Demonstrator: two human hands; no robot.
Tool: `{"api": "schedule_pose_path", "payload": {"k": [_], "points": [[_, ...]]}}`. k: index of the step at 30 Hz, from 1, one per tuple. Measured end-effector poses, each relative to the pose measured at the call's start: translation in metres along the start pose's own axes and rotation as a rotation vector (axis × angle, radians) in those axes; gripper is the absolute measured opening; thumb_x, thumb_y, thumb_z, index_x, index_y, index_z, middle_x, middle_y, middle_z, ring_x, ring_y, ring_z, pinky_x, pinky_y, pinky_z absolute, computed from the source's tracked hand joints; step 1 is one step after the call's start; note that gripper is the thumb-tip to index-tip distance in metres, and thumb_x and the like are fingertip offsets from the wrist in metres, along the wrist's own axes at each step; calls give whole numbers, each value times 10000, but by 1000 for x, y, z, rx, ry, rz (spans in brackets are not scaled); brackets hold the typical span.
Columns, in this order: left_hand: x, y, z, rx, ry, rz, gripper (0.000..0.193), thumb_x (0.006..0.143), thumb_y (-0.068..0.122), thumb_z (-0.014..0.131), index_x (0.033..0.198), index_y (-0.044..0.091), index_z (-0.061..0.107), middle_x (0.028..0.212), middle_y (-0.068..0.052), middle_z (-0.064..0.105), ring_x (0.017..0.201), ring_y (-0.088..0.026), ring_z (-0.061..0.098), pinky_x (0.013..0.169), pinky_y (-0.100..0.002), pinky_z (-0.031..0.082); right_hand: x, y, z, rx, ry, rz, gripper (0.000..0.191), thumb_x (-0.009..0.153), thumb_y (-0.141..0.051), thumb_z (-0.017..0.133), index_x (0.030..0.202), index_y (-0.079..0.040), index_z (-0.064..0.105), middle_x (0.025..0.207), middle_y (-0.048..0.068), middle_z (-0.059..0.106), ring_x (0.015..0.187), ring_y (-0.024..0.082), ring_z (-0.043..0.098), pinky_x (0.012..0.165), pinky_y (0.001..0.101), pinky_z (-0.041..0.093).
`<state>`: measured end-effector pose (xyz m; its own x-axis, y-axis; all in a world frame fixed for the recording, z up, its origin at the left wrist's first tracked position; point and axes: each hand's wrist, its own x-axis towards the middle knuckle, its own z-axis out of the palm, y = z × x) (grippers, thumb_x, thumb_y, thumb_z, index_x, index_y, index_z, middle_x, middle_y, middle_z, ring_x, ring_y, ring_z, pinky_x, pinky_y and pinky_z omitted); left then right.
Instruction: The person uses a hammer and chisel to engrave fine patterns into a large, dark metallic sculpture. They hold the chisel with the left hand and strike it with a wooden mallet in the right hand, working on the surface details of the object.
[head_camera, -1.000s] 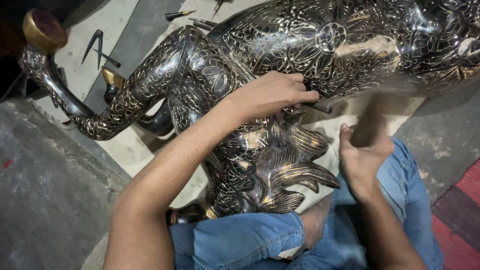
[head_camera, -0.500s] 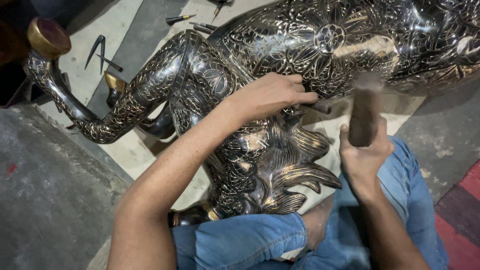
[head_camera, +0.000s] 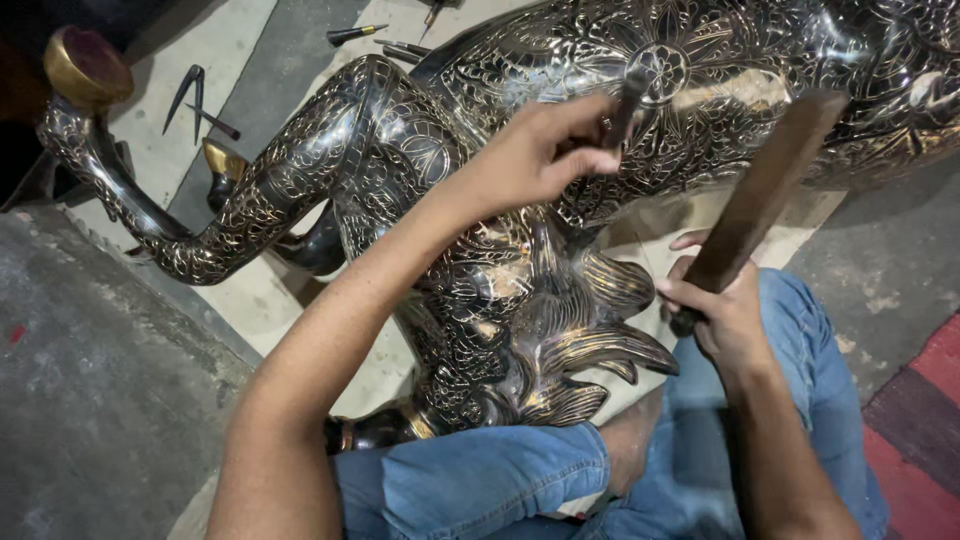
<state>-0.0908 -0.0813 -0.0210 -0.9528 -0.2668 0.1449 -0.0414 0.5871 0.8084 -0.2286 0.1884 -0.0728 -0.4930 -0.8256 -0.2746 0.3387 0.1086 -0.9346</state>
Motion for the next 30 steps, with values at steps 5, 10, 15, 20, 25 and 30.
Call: {"api": "schedule_pose_path", "payload": {"k": [5,10,15,20,25,30], "points": [[-9,13,6,143,-25,330,444,897,22,652,1334,60,588,956,-111,696,848,-223,740,724,-405,575,-4,-2,-10,191,-66,-60,531,802,-26,804,1252,-19,521,692,33,609,592,125,616,539,282,507],[-10,21,3,400,-134,356,470,803,-35,707,1249,85,624,948,-94,701,936,-304,683,732,-442,563,-4,17,-17,-107,64,-174,475,845,-80,836,1221,13,561,765,42,634,642,117,606,595,280,486],[-5,25,3,478,-154,384,481,773,-78,656,1231,61,610,985,-68,727,1011,-280,652,752,-430,569,-3,31,-26,-407,113,-367,369,900,-87,880,1153,15,632,868,41,676,811,108,621,793,262,509],[-3,20,6,505,-164,371,502,790,-89,659,1261,76,610,954,-66,739,1002,-275,655,747,-430,571,-4,31,-29,-619,195,-433,290,948,-85,823,1156,6,643,829,6,686,761,103,659,827,283,543],[-1,12,15,528,-165,354,530,823,-152,606,1300,80,616,916,-63,747,952,-210,670,693,-347,599,-10,10,-22,-888,386,-568,367,967,-119,842,1223,11,614,953,88,702,868,181,712,808,316,561],[-1,7,16,514,-134,394,492,840,-106,630,1286,102,649,914,-50,752,932,-206,675,699,-364,600,-16,-8,-7,-1057,414,-662,364,944,-111,828,1226,3,629,929,166,697,843,271,705,810,366,568]]}}
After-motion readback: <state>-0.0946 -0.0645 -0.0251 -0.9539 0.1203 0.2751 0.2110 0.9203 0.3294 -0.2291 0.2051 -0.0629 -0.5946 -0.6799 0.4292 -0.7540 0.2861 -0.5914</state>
